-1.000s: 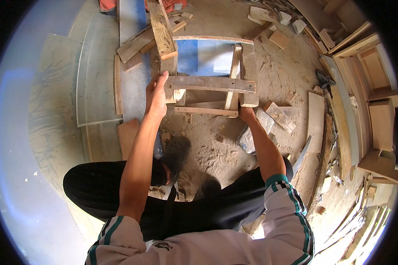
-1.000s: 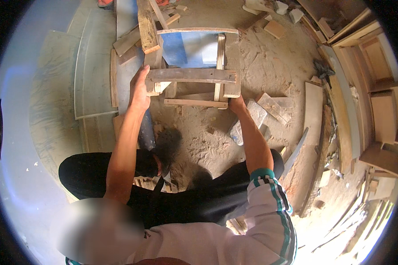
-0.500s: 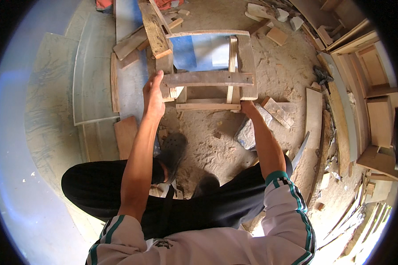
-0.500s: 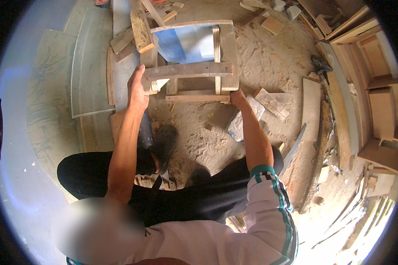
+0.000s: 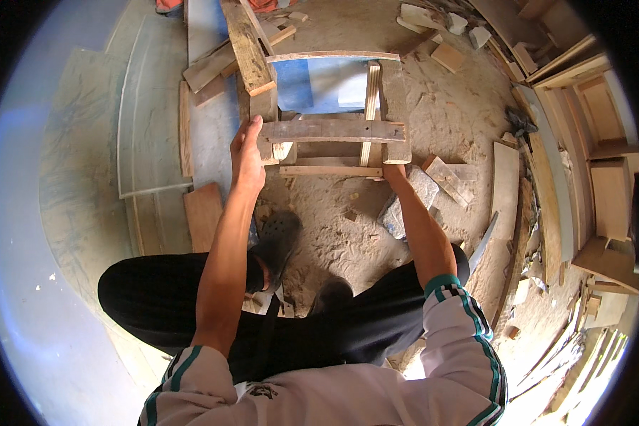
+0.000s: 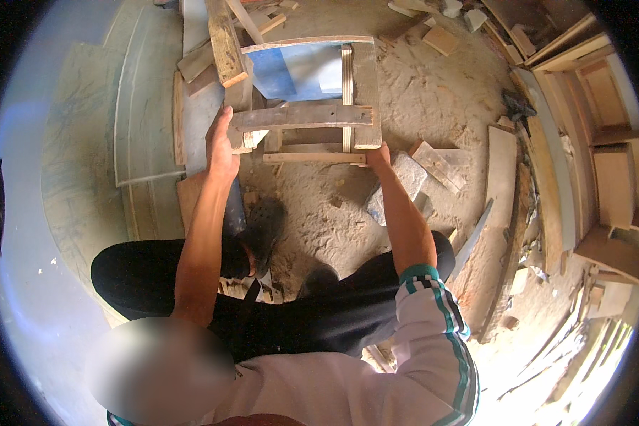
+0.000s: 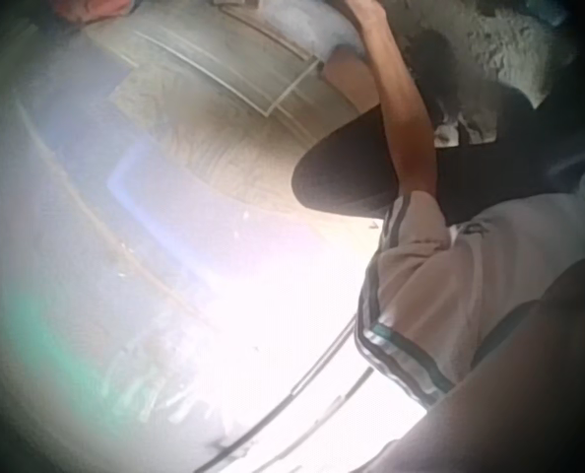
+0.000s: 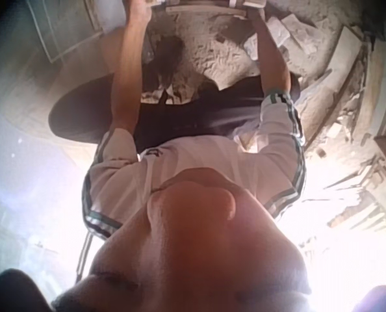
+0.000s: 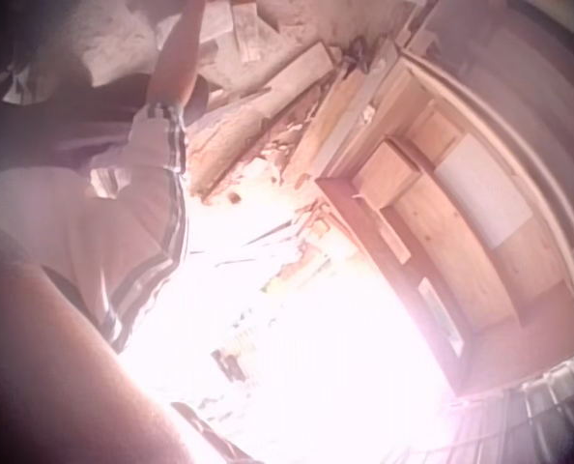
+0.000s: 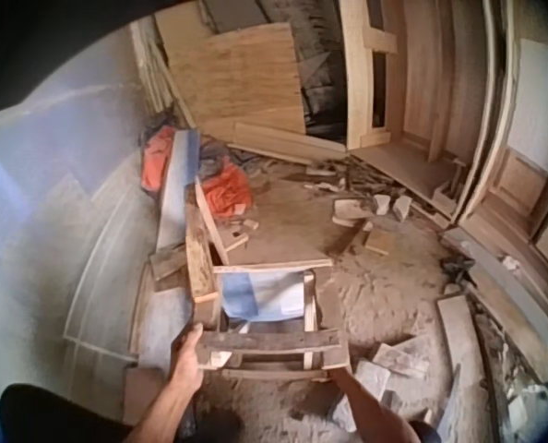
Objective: The person assembles a small wooden frame by hand, using a hammer to drive nails into joints. They repeatedly adjust and align the pieces, occasionally using a stone as a makeshift anvil.
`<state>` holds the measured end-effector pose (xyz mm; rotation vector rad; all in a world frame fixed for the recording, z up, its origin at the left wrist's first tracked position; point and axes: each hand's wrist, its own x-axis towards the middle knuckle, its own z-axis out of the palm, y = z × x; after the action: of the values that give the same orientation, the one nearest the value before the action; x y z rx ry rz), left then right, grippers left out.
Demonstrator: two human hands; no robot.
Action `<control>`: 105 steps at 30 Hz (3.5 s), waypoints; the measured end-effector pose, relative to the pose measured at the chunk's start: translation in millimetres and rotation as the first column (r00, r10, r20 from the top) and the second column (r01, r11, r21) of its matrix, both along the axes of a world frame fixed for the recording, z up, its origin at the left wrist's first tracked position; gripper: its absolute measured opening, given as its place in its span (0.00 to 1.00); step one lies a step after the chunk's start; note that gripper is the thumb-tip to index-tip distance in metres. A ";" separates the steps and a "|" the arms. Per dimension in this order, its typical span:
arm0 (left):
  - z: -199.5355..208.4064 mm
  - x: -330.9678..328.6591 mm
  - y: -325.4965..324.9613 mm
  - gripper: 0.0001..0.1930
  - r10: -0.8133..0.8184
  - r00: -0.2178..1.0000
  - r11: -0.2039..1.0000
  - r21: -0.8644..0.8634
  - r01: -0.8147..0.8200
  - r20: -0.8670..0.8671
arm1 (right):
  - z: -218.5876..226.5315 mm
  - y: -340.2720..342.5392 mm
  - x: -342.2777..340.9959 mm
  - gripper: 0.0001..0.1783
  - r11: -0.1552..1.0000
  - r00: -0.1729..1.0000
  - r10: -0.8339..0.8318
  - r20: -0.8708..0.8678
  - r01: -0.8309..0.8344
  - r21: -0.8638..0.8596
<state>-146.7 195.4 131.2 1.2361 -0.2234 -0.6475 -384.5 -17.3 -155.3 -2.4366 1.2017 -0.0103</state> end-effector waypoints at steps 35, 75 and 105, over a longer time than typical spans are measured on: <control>37.2 52.7 5.1 0.50 -0.602 0.796 0.748 0.300 0.591 -0.068 | 186.9 -59.3 -139.6 0.31 0.801 0.757 -0.597 0.264 0.548 0.239; 1.9 85.7 -8.9 0.37 -0.743 0.597 0.667 0.263 0.697 0.302 | 204.1 269.0 162.9 0.47 0.856 0.554 -0.505 0.662 0.417 0.304; 12.6 57.8 -9.8 0.45 -0.585 0.705 0.808 0.215 0.548 0.400 | 200.9 231.9 180.3 0.46 0.878 0.630 -0.436 0.643 0.456 0.149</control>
<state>-88.9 185.5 143.8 1.3917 -1.0173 -0.8970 -204.2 214.6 45.6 -1.7952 1.3929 -0.9692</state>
